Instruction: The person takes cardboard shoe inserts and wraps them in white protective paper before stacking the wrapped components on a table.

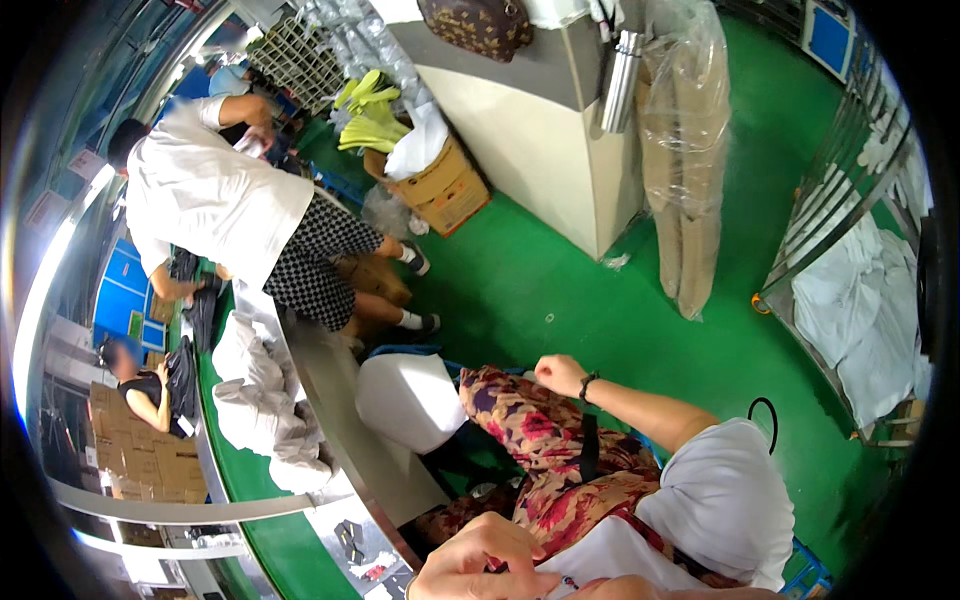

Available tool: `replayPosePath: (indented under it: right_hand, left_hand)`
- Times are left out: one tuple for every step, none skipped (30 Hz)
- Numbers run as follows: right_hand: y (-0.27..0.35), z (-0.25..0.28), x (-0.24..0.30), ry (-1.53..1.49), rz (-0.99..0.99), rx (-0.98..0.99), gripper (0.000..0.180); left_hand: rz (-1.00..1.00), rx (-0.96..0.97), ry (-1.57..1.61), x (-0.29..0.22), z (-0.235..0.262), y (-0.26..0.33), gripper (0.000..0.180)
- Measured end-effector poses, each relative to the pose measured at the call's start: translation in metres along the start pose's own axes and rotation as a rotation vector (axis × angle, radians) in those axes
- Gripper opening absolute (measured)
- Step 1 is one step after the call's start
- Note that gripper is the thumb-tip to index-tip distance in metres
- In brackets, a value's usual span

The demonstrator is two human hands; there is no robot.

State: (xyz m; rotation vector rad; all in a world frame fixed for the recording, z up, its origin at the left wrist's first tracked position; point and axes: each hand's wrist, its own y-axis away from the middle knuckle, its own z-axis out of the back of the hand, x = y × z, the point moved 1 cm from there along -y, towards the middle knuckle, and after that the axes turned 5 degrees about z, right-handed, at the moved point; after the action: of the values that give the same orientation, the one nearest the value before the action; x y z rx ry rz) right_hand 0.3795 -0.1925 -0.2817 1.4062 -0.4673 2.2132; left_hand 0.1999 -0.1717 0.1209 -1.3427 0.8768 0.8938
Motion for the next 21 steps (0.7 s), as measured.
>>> replayPosePath:
  right_hand:
    - [-0.011, 0.019, -0.006, 0.032, -0.03, -0.077, 0.011]
    - [-0.021, 0.044, -0.006, 0.056, -0.037, -0.181, 0.01]
    - [-0.034, 0.072, 0.001, 0.082, 0.028, -0.313, 0.008]
    - [-0.046, 0.105, 0.004, 0.086, 0.023, -0.404, 0.008]
    - [-0.06, 0.135, 0.0, 0.083, 0.02, -0.486, 0.008]
    - [-0.071, 0.166, 0.009, 0.15, 0.069, -0.583, 0.008]
    - [-0.083, 0.196, 0.015, 0.218, 0.14, -0.708, 0.009]
    - [-0.09, 0.227, 0.032, 0.239, 0.147, -0.731, 0.01]
    - [-0.086, 0.261, 0.058, 0.314, 0.1, -0.776, 0.012]
    - [-0.105, 0.302, 0.023, 0.25, 0.229, -0.863, 0.013]
    - [-0.088, 0.349, 0.039, 0.428, 0.18, -0.967, 0.014]
    - [-0.09, 0.386, 0.037, 0.534, 0.13, -1.078, 0.017]
    - [-0.099, 0.407, 0.045, 0.521, 0.153, -1.093, 0.019]
    - [-0.11, 0.428, 0.049, 0.611, 0.25, -1.109, 0.023]
    - [-0.12, 0.449, 0.05, 0.762, 0.274, -1.198, 0.028]
    - [-0.132, 0.462, 0.057, 0.805, 0.235, -1.171, 0.031]
    - [-0.139, 0.468, 0.066, 0.852, 0.197, -1.141, 0.033]
    - [-0.141, 0.468, 0.074, 0.878, 0.192, -1.118, 0.035]
    - [-0.144, 0.47, 0.085, 0.908, 0.195, -1.101, 0.039]
    - [-0.142, 0.476, 0.09, 0.949, 0.196, -1.083, 0.043]
    - [-0.142, 0.486, 0.086, 1.028, 0.107, -1.061, 0.05]
  left_hand:
    - [0.026, -0.062, -0.016, 0.0, -0.003, 0.005, 0.033]
    - [0.051, -0.129, -0.036, 0.001, -0.006, 0.009, 0.036]
    - [-0.058, -0.178, -0.065, 0.008, -0.006, 0.011, 0.044]
    - [0.001, -0.179, -0.116, 0.005, -0.002, 0.012, 0.047]
    - [0.021, -0.225, -0.144, 0.004, 0.003, 0.017, 0.047]
    - [0.045, -0.282, -0.174, 0.005, 0.007, 0.026, 0.048]
    - [0.064, -0.382, -0.19, 0.007, 0.01, 0.036, 0.047]
    - [0.13, -0.471, -0.252, 0.007, 0.015, 0.051, 0.045]
    - [0.151, -0.596, -0.204, 0.015, 0.019, 0.064, 0.044]
    - [0.171, -0.723, -0.156, 0.026, 0.024, 0.075, 0.043]
    - [0.192, -0.748, -0.092, 0.05, 0.038, 0.076, 0.043]
    - [0.216, -0.795, -0.067, 0.057, 0.046, 0.082, 0.044]
    - [0.26, -0.847, -0.064, 0.06, 0.055, 0.099, 0.044]
    - [0.28, -0.898, -0.074, 0.06, 0.061, 0.111, 0.04]
    - [0.335, -0.972, -0.111, 0.06, 0.067, 0.12, 0.039]
    - [0.389, -1.048, -0.155, 0.056, 0.072, 0.129, 0.039]
    - [0.433, -1.091, -0.104, 0.051, 0.075, 0.135, 0.034]
    - [0.443, -1.118, -0.148, 0.046, 0.078, 0.145, 0.033]
    - [0.442, -1.143, -0.188, 0.046, 0.083, 0.154, 0.032]
    - [0.443, -1.163, -0.219, 0.047, 0.087, 0.158, 0.031]
    - [0.445, -1.193, -0.204, 0.048, 0.088, 0.153, 0.027]
